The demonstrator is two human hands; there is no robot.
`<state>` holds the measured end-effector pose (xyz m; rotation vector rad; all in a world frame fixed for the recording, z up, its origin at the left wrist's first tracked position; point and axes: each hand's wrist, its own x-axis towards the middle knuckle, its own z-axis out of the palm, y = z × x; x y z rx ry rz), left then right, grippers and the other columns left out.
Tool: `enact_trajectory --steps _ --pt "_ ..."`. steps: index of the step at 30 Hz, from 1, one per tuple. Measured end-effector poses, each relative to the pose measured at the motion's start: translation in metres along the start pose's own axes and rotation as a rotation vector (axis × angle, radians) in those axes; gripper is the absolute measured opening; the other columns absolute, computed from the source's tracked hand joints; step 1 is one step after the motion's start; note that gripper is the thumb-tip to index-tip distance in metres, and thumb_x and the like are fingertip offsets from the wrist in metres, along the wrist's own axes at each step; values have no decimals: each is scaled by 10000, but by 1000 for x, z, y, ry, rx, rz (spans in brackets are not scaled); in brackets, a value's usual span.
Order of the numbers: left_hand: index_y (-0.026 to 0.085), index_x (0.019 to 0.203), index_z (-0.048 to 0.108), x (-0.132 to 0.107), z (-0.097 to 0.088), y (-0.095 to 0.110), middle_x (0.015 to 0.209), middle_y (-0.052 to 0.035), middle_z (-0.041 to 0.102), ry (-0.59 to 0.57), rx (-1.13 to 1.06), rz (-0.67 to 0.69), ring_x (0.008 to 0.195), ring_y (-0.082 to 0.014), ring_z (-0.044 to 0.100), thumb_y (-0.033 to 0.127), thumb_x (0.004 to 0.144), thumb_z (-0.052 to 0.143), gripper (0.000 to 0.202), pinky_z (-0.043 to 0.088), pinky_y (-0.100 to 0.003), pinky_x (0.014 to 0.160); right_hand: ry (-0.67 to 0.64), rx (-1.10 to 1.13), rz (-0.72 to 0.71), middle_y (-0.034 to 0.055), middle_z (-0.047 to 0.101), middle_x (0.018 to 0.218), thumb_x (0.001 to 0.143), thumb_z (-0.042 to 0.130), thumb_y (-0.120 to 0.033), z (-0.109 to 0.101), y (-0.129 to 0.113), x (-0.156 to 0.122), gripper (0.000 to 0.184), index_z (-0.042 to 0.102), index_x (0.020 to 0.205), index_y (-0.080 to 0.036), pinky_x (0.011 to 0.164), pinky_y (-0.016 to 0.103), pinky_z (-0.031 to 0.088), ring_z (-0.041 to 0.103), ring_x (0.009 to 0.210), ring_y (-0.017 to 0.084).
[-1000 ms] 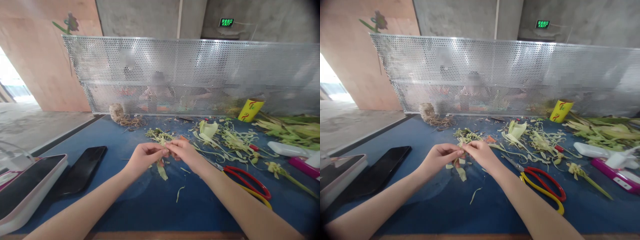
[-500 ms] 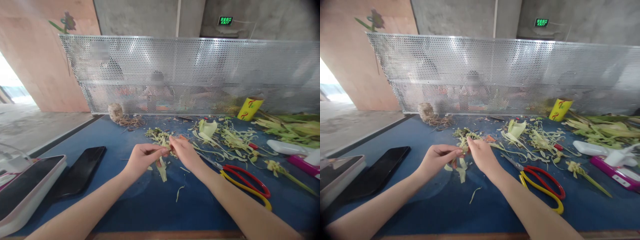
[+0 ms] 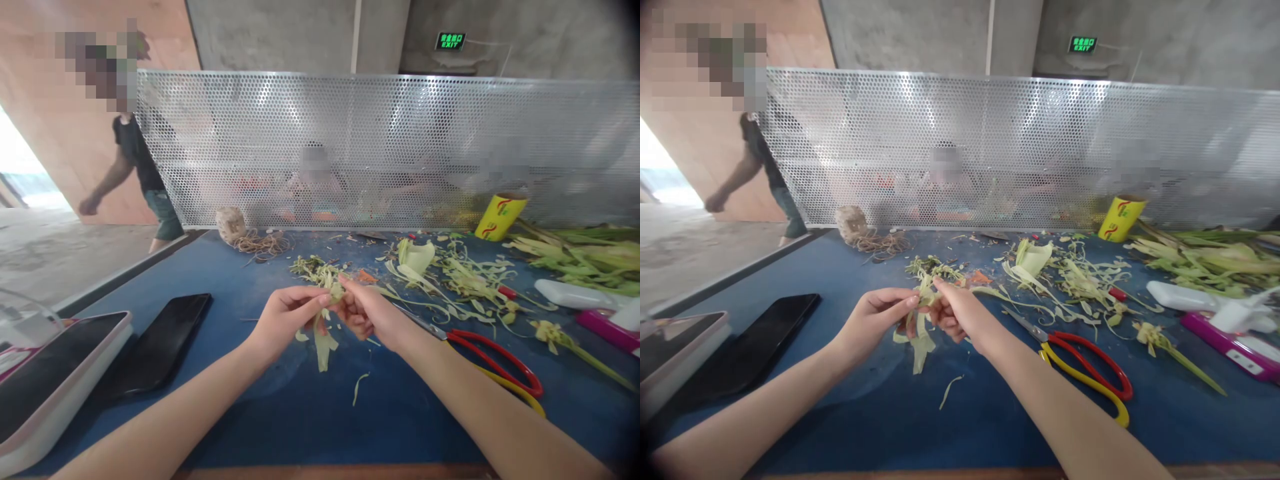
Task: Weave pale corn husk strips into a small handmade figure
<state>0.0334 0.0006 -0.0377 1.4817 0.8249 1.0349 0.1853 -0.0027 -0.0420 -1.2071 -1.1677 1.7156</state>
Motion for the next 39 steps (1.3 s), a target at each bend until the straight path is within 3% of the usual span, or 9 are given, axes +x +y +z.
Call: enact_trajectory --steps 5,10,14,21,26,29,33,36,39 --pt "161 837 677 -1 -3 -3 652 -23 657 -69 -52 -4 385 -68 506 306 694 618 212 373 -211 422 114 120 -125 -115 205 357 722 483 -526 1 -1 -1 411 390 529 -174 332 164 66 125 286 12" --pt "163 895 657 -2 -3 -3 657 -14 643 -131 -58 -28 407 -69 510 307 722 593 234 370 -215 441 -4 245 -255 -107 251 403 719 522 -482 0 -1 -2 377 370 546 -184 342 186 91 137 309 17" --pt "129 740 666 -1 -4 -1 497 2 594 -135 -3 -41 415 -77 525 318 741 574 210 348 -196 445 72 170 -419 -108 284 405 682 606 -361 3 0 -3 300 392 562 -189 346 194 101 169 305 16" --pt "118 693 660 0 -1 -4 635 -43 643 -87 -19 -189 462 -98 554 350 641 667 237 410 -217 472 274 -139 -659 -91 309 429 710 583 -330 3 -1 -7 231 465 585 -176 380 205 182 242 377 36" --pt "125 696 694 0 -2 -4 632 -62 654 -106 -5 -193 535 -109 549 319 644 670 202 420 -215 503 343 -161 -700 -95 285 404 707 588 -320 3 -4 -10 243 447 570 -177 382 209 185 231 378 42" --pt "121 726 704 0 -4 -1 653 -82 664 -89 -60 -228 548 -115 546 355 665 646 248 412 -212 496 273 -125 -648 -94 312 416 737 550 -371 1 -2 -6 240 455 620 -184 376 205 195 243 363 44" --pt "110 793 701 1 -7 2 683 -101 665 -99 -230 -249 561 -117 545 398 718 581 322 392 -201 477 60 -204 -470 -22 509 613 787 466 -431 -1 2 0 258 506 731 -182 495 217 355 464 530 83" --pt "129 748 708 2 -10 3 675 -69 660 -105 -188 -202 549 -86 520 319 690 636 212 371 -175 479 -46 -242 -426 10 560 748 792 471 -419 -1 3 0 239 511 790 -184 609 244 399 528 689 113" --pt "155 706 709 2 -12 1 656 -36 653 -77 -112 -173 524 -61 479 267 664 666 127 370 -170 490 -69 -273 -444 -2 557 726 780 511 -381 -2 0 -3 198 500 796 -184 586 230 388 511 649 98"
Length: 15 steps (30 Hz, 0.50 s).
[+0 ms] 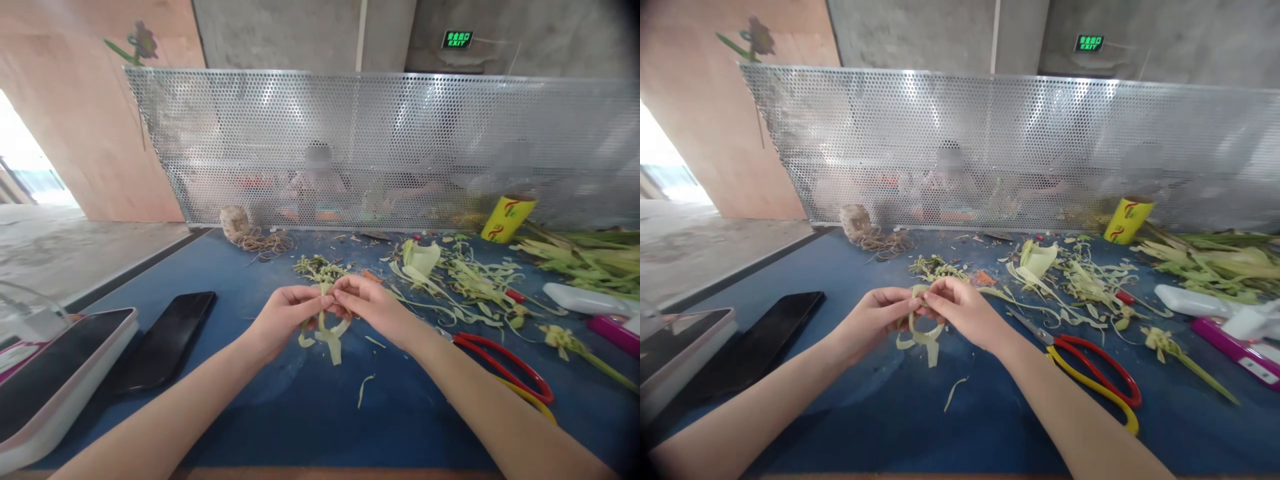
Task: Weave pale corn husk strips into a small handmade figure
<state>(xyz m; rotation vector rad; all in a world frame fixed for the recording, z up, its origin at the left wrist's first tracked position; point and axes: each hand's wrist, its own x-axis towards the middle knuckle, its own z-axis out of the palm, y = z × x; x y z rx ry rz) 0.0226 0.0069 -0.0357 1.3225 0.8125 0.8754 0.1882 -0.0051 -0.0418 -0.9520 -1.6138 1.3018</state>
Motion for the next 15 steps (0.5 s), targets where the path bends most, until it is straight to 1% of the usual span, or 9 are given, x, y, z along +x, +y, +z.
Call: enact_trajectory --steps 5,11,13,14,15 --pt "146 636 698 0 1 0 623 -25 642 58 79 41 481 -52 440 275 656 668 134 359 -176 470 -11 -191 -17 -32 503 582 758 544 -361 -9 -4 -2 197 499 712 -175 510 213 342 447 533 78" --pt "131 572 680 0 1 3 536 -13 616 59 94 38 407 -34 398 283 667 656 181 332 -176 428 3 -271 -47 -32 505 582 743 553 -367 -20 -9 -3 211 474 693 -178 538 222 369 478 547 86" --pt "133 605 691 0 0 2 572 -22 637 55 55 41 415 -40 409 284 653 667 160 344 -182 433 7 -313 -46 -30 503 588 748 538 -370 -20 -9 -3 206 476 697 -181 528 226 368 478 546 92" --pt "138 643 699 1 -1 2 611 -30 653 54 23 42 434 -47 428 285 650 670 151 358 -186 444 31 -339 -56 -23 511 610 752 529 -369 -19 -9 -3 196 480 710 -184 537 233 374 484 562 99" --pt "145 692 706 1 -1 1 652 -38 667 54 -18 41 469 -59 460 289 650 670 154 374 -188 461 87 -371 -85 -13 523 648 753 524 -365 -18 -8 -3 182 484 734 -189 559 245 384 494 594 111"
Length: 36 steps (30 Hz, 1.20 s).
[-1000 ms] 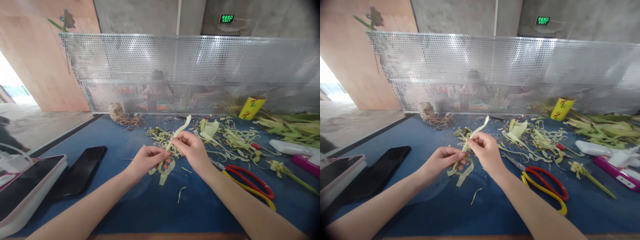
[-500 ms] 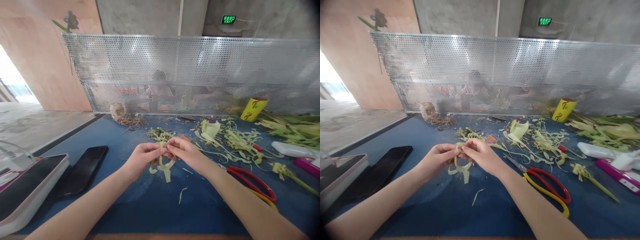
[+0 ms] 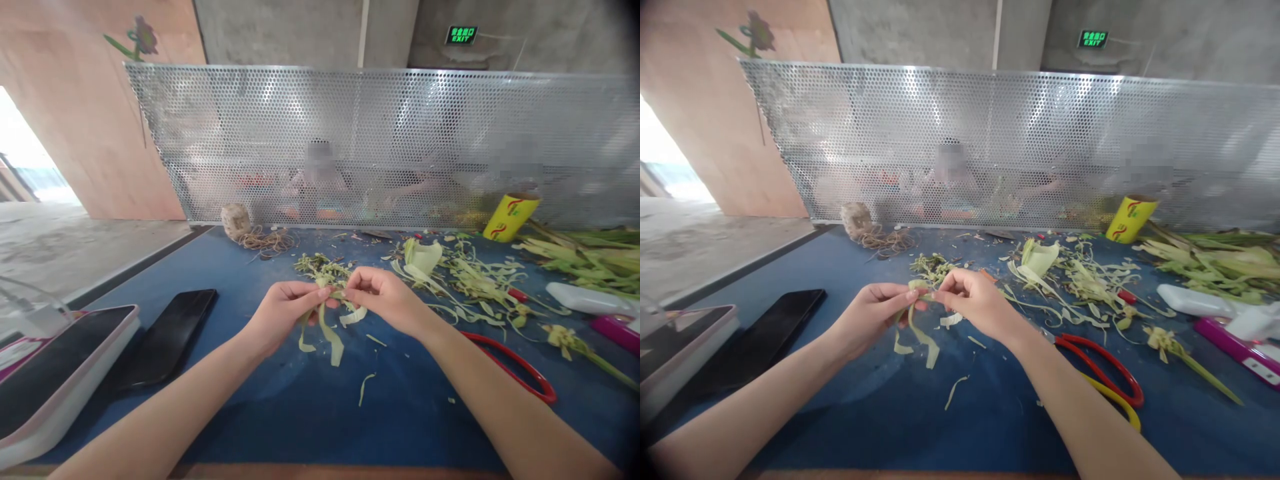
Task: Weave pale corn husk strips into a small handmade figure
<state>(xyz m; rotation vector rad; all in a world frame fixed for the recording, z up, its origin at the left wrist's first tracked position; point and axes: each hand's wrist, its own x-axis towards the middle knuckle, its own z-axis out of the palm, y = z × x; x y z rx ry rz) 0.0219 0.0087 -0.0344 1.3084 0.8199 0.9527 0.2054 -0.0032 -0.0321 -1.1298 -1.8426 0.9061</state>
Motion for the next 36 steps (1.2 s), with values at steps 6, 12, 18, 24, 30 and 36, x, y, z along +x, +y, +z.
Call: enact_trajectory --steps 6,12,18,24,30,36 --pt "161 897 682 2 0 3 762 -71 685 14 -204 -20 622 -113 561 340 705 618 271 414 -199 518 383 -212 -262 18 531 739 749 526 -324 20 -1 -3 123 498 734 -205 690 298 399 501 709 150" --pt "167 889 680 3 -1 -1 825 -62 682 81 -174 1 703 -121 583 238 627 703 273 442 -210 587 174 -53 -117 19 614 750 712 573 -326 33 -1 -4 149 557 784 -197 615 268 417 553 679 145" --pt "162 772 705 3 0 -6 835 -55 681 131 -107 -13 647 -107 575 227 588 724 197 443 -218 588 90 -58 -74 2 596 650 732 543 -272 36 2 -4 98 585 701 -189 546 249 388 520 584 128" --pt "150 789 708 2 2 -4 696 -38 657 139 -121 0 498 -41 460 230 592 721 213 376 -165 465 58 -91 -116 -12 564 631 727 518 -203 33 2 -3 76 560 667 -186 546 233 385 497 576 115" --pt "134 683 704 3 1 -1 798 -60 661 171 -77 28 467 -30 408 225 579 721 139 344 -190 448 -104 -81 -130 -7 567 679 749 499 -215 24 1 -3 90 567 693 -193 566 243 397 506 612 121" --pt "124 839 682 1 1 2 662 -29 607 29 -96 -16 502 -49 390 234 624 686 241 297 -186 442 19 -24 -19 4 538 697 761 509 -325 14 -1 -3 139 535 772 -189 537 241 382 476 599 117"
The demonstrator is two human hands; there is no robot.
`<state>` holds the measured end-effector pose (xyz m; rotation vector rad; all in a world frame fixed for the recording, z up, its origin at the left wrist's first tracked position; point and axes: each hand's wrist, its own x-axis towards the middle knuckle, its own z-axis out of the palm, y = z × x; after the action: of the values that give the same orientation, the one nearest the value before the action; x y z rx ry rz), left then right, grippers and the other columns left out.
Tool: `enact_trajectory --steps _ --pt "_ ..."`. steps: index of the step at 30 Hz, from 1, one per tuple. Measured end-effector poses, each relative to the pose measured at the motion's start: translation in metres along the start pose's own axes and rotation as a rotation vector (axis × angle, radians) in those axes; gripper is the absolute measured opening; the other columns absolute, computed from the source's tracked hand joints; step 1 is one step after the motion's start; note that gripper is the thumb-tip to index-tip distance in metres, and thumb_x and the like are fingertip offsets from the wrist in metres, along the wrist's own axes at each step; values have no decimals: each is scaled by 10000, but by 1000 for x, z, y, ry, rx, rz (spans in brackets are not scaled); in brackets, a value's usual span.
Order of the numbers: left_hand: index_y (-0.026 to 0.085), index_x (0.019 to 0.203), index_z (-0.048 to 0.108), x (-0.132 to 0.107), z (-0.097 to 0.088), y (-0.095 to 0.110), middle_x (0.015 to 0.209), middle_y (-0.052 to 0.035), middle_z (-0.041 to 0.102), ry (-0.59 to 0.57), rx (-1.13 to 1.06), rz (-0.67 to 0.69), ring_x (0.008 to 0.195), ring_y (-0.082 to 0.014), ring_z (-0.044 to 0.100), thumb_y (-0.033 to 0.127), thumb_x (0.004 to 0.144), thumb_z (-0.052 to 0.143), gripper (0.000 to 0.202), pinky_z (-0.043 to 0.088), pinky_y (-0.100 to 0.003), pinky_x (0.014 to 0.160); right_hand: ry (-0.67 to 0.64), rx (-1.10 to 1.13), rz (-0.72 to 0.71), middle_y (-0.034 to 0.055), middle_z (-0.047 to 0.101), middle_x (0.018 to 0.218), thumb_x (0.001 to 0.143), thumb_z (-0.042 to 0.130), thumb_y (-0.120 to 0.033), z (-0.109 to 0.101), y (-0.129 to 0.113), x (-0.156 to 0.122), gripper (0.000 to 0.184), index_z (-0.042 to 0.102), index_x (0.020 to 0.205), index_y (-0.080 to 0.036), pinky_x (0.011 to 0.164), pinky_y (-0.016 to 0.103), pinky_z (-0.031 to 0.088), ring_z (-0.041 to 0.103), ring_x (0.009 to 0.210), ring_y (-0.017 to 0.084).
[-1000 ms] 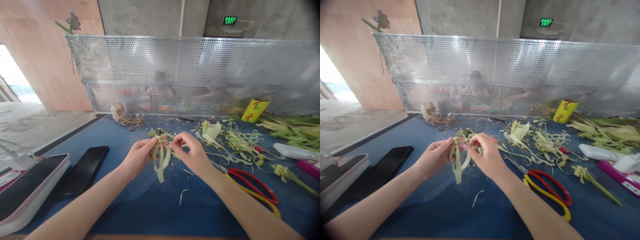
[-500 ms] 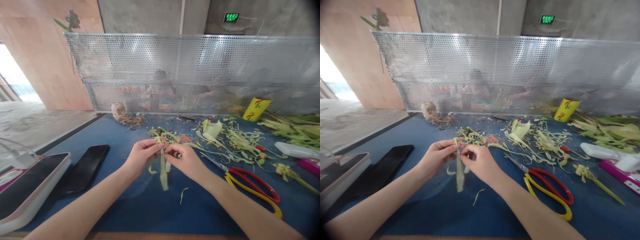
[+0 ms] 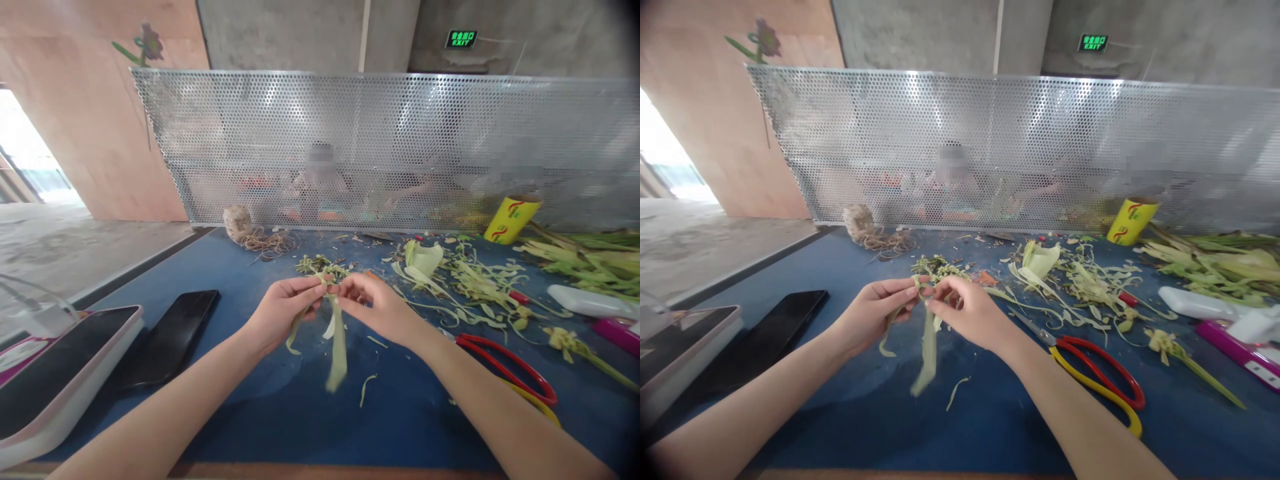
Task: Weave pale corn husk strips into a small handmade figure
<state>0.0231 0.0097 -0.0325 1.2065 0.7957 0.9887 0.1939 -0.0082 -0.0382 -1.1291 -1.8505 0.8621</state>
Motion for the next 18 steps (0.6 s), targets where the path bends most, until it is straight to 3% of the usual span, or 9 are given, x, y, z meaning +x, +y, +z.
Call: enact_trajectory --steps 3,6,10,15,18 --pt "125 931 615 -3 1 2 660 -22 592 -154 51 -21 529 -63 429 249 693 627 269 292 -186 450 121 30 45 9 526 733 784 466 -412 -3 -1 1 232 518 841 -193 557 245 373 477 637 124" --pt "163 1012 447 -6 3 3 624 2 590 -240 127 -2 508 -72 462 275 745 576 317 291 -185 440 13 65 39 7 531 709 806 432 -418 -2 -2 2 253 537 764 -192 596 256 374 497 667 134" --pt "203 971 314 -9 3 3 670 6 611 -297 220 20 497 -68 483 265 749 570 345 296 -177 432 -116 241 52 -21 504 582 810 425 -427 5 0 3 294 508 663 -187 574 247 382 499 572 114" --pt "216 954 289 -9 2 1 620 37 585 -319 279 33 491 -66 484 230 749 565 345 318 -182 456 -18 399 141 -47 500 552 749 524 -430 13 7 4 263 527 899 -213 506 241 397 500 485 105" --pt "220 935 277 -10 3 0 623 36 597 -333 290 39 465 -55 465 208 756 553 329 339 -196 477 40 424 153 -56 478 534 722 567 -398 15 9 4 286 546 942 -217 450 225 361 454 433 88"
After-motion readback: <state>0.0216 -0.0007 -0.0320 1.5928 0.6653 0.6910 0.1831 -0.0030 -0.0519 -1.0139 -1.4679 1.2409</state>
